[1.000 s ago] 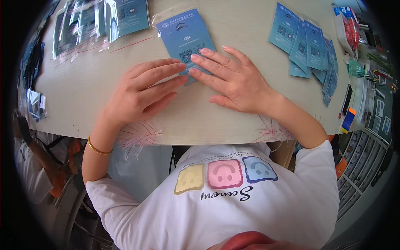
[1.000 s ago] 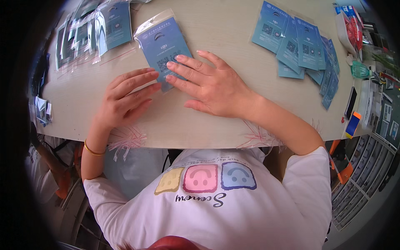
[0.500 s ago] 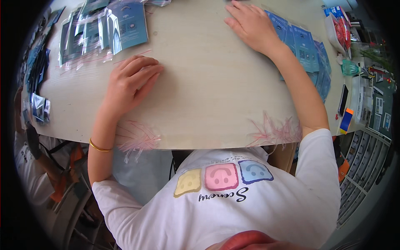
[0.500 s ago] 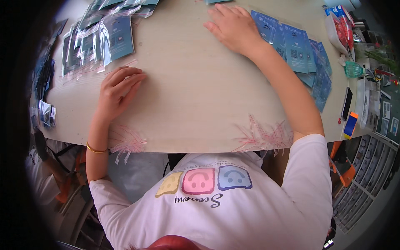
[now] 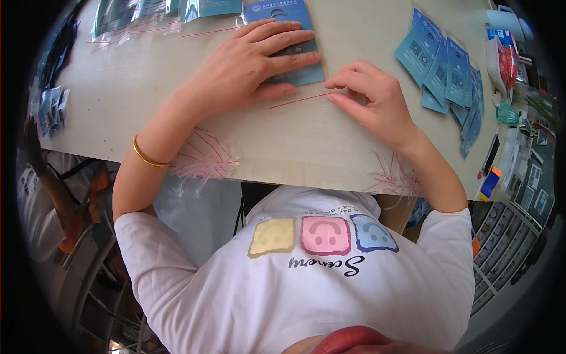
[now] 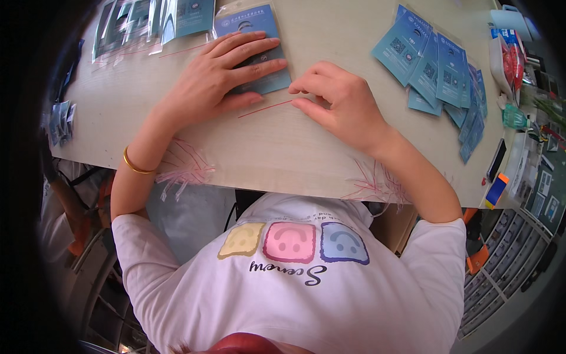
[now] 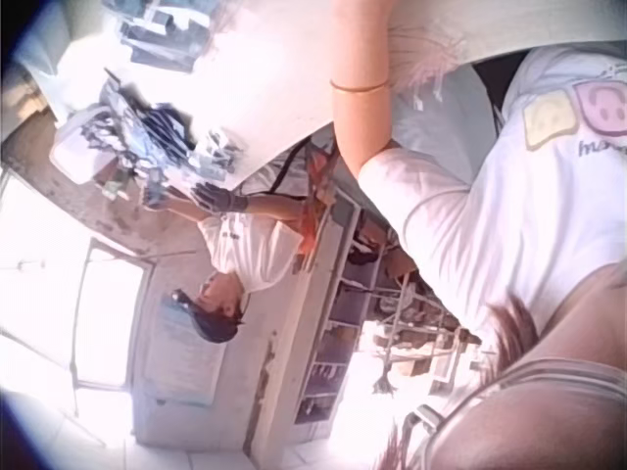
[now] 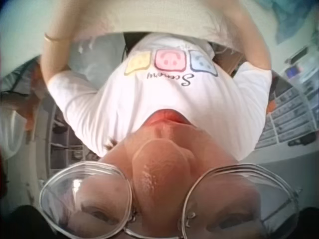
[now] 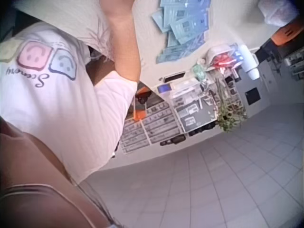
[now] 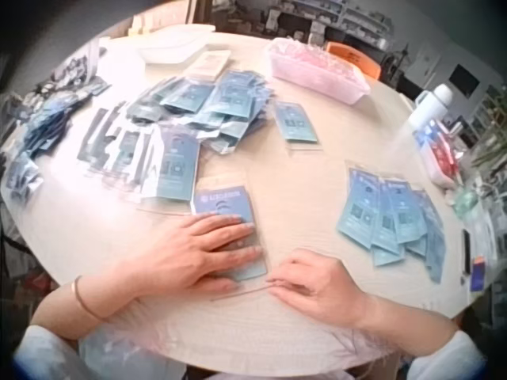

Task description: Packaging small printed cards into clear plastic bags and sealing them.

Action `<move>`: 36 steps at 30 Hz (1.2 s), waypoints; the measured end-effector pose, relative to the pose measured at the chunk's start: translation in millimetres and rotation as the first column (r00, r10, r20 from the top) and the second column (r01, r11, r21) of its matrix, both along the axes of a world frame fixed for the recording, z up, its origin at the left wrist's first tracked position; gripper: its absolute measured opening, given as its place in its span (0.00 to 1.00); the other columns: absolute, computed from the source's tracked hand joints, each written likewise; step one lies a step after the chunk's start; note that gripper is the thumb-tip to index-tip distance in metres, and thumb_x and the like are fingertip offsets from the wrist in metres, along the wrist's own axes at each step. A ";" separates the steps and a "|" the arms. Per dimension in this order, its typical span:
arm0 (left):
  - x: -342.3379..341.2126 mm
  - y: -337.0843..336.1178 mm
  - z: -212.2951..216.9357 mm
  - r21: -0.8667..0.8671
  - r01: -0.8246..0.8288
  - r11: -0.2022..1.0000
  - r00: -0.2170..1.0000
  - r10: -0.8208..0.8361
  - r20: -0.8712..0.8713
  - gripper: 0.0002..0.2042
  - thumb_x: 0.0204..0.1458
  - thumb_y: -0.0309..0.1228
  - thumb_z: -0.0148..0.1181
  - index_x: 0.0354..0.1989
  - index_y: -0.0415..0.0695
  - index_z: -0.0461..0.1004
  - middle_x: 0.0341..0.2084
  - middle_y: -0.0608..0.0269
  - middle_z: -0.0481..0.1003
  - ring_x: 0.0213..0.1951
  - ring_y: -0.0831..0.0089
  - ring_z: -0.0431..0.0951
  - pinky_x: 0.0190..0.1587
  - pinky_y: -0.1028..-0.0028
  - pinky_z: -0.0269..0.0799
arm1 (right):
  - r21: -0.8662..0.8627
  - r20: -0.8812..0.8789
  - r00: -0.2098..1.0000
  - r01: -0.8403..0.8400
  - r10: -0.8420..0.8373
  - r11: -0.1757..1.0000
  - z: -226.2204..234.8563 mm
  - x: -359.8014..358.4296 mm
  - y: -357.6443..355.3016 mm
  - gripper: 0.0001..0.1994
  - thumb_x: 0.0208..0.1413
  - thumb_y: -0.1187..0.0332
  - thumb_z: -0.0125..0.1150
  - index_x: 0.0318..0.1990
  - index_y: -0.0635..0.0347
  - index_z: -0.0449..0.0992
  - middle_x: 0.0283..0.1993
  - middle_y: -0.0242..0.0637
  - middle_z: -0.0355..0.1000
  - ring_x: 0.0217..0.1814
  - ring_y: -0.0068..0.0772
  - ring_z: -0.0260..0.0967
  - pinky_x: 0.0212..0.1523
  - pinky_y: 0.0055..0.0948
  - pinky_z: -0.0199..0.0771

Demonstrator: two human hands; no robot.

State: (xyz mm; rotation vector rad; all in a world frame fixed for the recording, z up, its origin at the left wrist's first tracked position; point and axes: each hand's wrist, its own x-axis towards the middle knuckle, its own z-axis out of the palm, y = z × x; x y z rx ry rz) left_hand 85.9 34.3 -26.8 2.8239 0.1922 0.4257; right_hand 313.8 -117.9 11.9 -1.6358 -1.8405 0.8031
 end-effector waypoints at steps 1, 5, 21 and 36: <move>-0.1 0.4 0.2 -0.006 0.001 1.000 1.000 -0.001 0.001 0.28 0.57 0.41 0.62 0.69 0.59 0.70 0.71 0.64 0.65 0.71 0.57 0.62 0.73 0.54 0.57 | -0.006 0.001 1.000 0.001 -0.001 1.000 -2.7 -0.5 1.5 0.07 0.53 0.72 0.70 0.39 0.59 0.81 0.38 0.36 0.76 0.35 0.40 0.76 0.37 0.34 0.77; -0.8 -0.2 -1.4 0.002 0.005 1.000 1.000 -0.005 0.028 0.28 0.57 0.42 0.63 0.68 0.60 0.71 0.70 0.64 0.66 0.70 0.57 0.64 0.72 0.54 0.59 | -0.006 0.083 0.993 -0.085 0.085 0.996 -4.4 -4.2 5.9 0.05 0.55 0.71 0.68 0.37 0.60 0.80 0.37 0.39 0.76 0.36 0.42 0.76 0.38 0.36 0.76; 2.7 0.6 -9.9 -0.081 0.115 0.990 0.983 -0.101 0.154 0.29 0.55 0.43 0.65 0.66 0.51 0.73 0.68 0.53 0.66 0.68 0.53 0.65 0.70 0.56 0.59 | -0.015 -0.223 0.755 -0.635 0.617 0.772 21.7 -77.3 -31.8 0.08 0.40 0.77 0.67 0.28 0.57 0.73 0.27 0.34 0.68 0.29 0.40 0.69 0.30 0.36 0.71; -0.6 1.1 -14.7 -0.039 0.106 0.994 0.983 -0.099 0.157 0.30 0.54 0.43 0.66 0.66 0.49 0.73 0.67 0.50 0.67 0.68 0.52 0.65 0.70 0.56 0.59 | 0.319 0.205 0.959 -0.255 0.196 0.913 3.3 -43.0 7.8 0.10 0.44 0.70 0.75 0.36 0.54 0.83 0.35 0.30 0.74 0.36 0.38 0.74 0.36 0.35 0.76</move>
